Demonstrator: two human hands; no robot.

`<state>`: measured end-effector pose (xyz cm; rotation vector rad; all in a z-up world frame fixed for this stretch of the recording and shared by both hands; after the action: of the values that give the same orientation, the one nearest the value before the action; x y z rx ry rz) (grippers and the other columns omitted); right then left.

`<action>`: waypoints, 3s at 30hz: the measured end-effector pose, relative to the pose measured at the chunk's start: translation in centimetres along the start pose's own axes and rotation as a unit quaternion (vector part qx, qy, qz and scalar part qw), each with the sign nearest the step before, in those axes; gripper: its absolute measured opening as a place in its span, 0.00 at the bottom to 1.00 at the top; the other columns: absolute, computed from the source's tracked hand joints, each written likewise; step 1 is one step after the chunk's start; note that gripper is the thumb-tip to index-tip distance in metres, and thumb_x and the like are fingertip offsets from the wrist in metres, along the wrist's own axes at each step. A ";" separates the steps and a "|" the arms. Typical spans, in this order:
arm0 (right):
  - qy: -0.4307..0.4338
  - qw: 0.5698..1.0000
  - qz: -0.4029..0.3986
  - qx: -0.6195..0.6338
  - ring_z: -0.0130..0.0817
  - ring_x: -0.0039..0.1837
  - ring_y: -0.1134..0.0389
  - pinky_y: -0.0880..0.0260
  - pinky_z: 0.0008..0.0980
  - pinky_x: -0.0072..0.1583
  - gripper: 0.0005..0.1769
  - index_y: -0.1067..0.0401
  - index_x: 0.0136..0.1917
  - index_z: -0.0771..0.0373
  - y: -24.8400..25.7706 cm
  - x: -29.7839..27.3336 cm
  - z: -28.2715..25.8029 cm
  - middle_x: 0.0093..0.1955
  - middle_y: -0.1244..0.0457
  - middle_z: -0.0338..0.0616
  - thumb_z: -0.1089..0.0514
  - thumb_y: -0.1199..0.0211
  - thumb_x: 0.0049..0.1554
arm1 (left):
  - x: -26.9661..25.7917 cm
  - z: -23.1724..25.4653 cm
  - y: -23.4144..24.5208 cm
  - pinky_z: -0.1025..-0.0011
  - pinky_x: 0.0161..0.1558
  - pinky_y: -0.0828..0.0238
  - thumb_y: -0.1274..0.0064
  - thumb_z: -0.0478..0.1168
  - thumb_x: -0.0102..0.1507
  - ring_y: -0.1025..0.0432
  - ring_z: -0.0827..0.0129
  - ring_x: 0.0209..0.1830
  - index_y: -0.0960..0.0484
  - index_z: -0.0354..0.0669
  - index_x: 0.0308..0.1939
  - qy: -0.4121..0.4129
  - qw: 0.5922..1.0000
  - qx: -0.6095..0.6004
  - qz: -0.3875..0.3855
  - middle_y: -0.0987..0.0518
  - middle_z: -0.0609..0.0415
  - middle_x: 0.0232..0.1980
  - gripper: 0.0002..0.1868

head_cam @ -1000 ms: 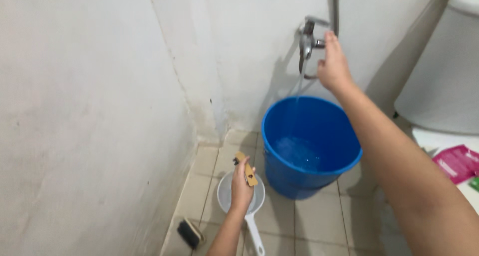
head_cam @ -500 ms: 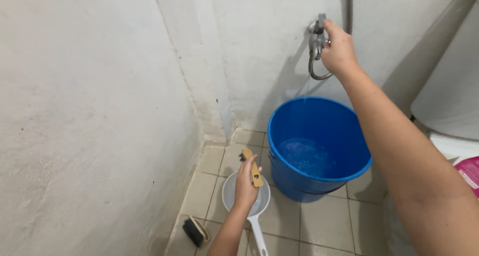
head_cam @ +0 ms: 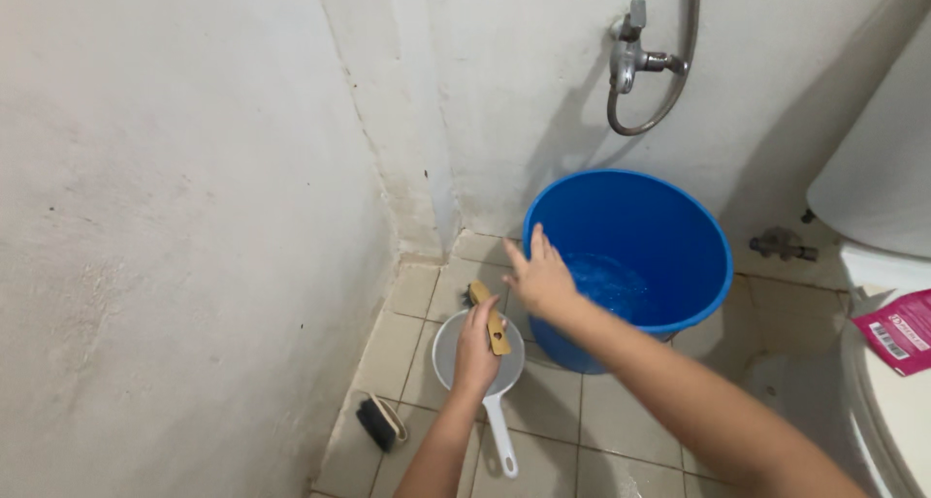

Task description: The person prepares a cleaning solution by pouring powder into a small white jug and adding water from a blue bucket. They use a brush to scrub the faucet and shower hose, rinsing the brush repeatedly. The person also handles a pink packet and a green sachet, placing them on the toilet tank.

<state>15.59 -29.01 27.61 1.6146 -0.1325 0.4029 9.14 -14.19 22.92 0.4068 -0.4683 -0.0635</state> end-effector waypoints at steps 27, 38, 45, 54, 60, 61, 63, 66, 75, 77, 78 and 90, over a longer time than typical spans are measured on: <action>-0.140 0.984 -0.083 -0.071 0.51 0.50 0.26 0.23 0.47 0.46 0.27 0.40 0.75 0.28 3.2 -12.1 17.7 0.65 0.35 0.52 0.48 0.48 0.63 | -1.5 0.1 -4.1 0.58 0.57 0.31 0.46 0.40 0.66 0.28 0.48 0.57 0.25 0.44 0.63 0.019 0.998 0.005 -0.063 0.22 0.44 0.56 0.21; -0.012 0.997 0.066 -0.026 0.54 0.72 0.38 0.35 0.50 0.70 0.20 0.22 0.59 0.48 1.7 -12.5 10.2 0.69 0.40 0.56 0.53 0.41 0.52 | -1.4 -0.4 -5.2 0.57 0.61 0.35 0.45 0.36 0.64 0.33 0.47 0.62 0.28 0.48 0.69 -0.004 0.998 0.047 -0.042 0.27 0.42 0.62 0.27; -0.365 0.578 -0.189 0.704 0.38 0.53 0.32 0.32 0.42 0.55 0.26 0.26 0.58 0.60 -15.6 -12.6 3.4 0.50 0.30 0.44 0.41 0.56 0.67 | -2.2 -0.8 -7.5 0.53 0.68 0.43 0.47 0.29 0.59 0.37 0.44 0.69 0.37 0.41 0.75 -0.045 0.994 0.100 -0.028 0.30 0.40 0.68 0.38; -0.434 0.540 -0.251 0.676 0.38 0.39 0.31 0.26 0.40 0.43 0.18 0.32 0.53 0.65 -25.7 -14.4 2.8 0.39 0.35 0.45 0.51 0.57 0.69 | -8.9 -15.2 -4.4 0.52 0.71 0.48 0.44 0.27 0.52 0.42 0.47 0.74 0.40 0.48 0.75 0.144 0.963 0.220 -0.056 0.35 0.41 0.73 0.46; -0.416 0.700 -0.276 0.511 0.31 0.29 0.40 0.46 0.36 0.33 0.17 0.29 0.57 0.63 -27.8 -16.3 3.7 0.33 0.38 0.42 0.51 0.54 0.68 | -15.0 -24.0 -6.4 0.59 0.67 0.33 0.46 0.39 0.63 0.26 0.47 0.62 0.58 0.52 0.82 0.453 0.891 0.003 -0.022 0.34 0.37 0.71 0.48; -0.406 0.718 -0.263 0.500 0.33 0.31 0.39 0.43 0.38 0.34 0.15 0.31 0.60 0.61 -27.8 -16.2 3.7 0.35 0.37 0.44 0.52 0.50 0.66 | -14.5 -24.3 -6.7 0.58 0.66 0.34 0.44 0.39 0.63 0.29 0.45 0.64 0.58 0.52 0.81 0.421 0.907 0.018 0.004 0.36 0.36 0.71 0.49; -0.385 0.753 -0.237 0.478 0.38 0.34 0.37 0.37 0.41 0.38 0.20 0.34 0.67 0.56 -28.2 -16.3 3.5 0.39 0.35 0.48 0.55 0.42 0.62 | -13.6 -24.5 -7.3 0.56 0.65 0.36 0.41 0.39 0.62 0.35 0.41 0.67 0.58 0.52 0.80 0.354 0.933 0.047 0.053 0.40 0.34 0.73 0.50; -0.290 0.853 -0.190 0.390 0.42 0.50 0.27 0.26 0.39 0.53 0.28 0.35 0.70 0.59 -28.3 -15.6 3.5 0.51 0.31 0.50 0.57 0.35 0.57 | -13.9 -27.0 -8.8 0.57 0.63 0.32 0.45 0.35 0.63 0.30 0.43 0.64 0.59 0.55 0.82 0.442 0.895 0.047 0.048 0.35 0.33 0.69 0.50; -0.176 0.936 -0.198 0.231 0.53 0.61 0.31 0.31 0.46 0.63 0.21 0.29 0.66 0.54 -19.8 -11.7 3.3 0.61 0.36 0.53 0.56 0.38 0.58 | -10.6 -28.5 -9.0 0.58 0.60 0.31 0.55 0.27 0.57 0.26 0.46 0.60 0.49 0.56 0.80 0.429 0.896 0.054 0.104 0.26 0.37 0.65 0.47; -0.171 0.941 -0.201 0.211 0.53 0.59 0.31 0.30 0.47 0.61 0.19 0.28 0.63 0.54 -16.8 -9.5 3.6 0.60 0.36 0.51 0.55 0.38 0.58 | -8.3 -26.1 -8.3 0.56 0.58 0.31 0.56 0.27 0.58 0.26 0.45 0.57 0.45 0.56 0.78 0.363 0.922 0.091 0.097 0.25 0.36 0.62 0.44; -0.167 0.944 -0.202 0.201 0.53 0.59 0.31 0.30 0.48 0.60 0.18 0.27 0.62 0.53 -15.7 -8.7 4.0 0.60 0.37 0.51 0.55 0.38 0.58 | -6.8 -24.4 -7.9 0.55 0.57 0.31 0.57 0.27 0.58 0.26 0.45 0.56 0.43 0.56 0.77 0.329 0.933 0.109 0.094 0.24 0.35 0.61 0.43; -0.014 0.974 -0.178 0.138 0.51 0.54 0.27 0.28 0.47 0.57 0.13 0.19 0.49 0.56 -8.7 0.7 9.3 0.50 0.30 0.54 0.60 0.39 0.52 | 8.6 -3.2 -5.7 0.45 0.47 0.29 0.58 0.27 0.57 0.23 0.39 0.41 0.37 0.46 0.75 0.238 0.954 0.184 -0.014 0.19 0.32 0.38 0.39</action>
<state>20.67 -37.26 19.34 1.8738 0.1991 0.1237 18.49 -19.54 21.71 0.7723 0.0073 0.0961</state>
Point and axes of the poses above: each hand's wrist, its own x-axis towards the middle knuckle, its own y-axis out of the back of the hand, z = x × y, the point moved 8 cm from there along x, towards the middle knuckle
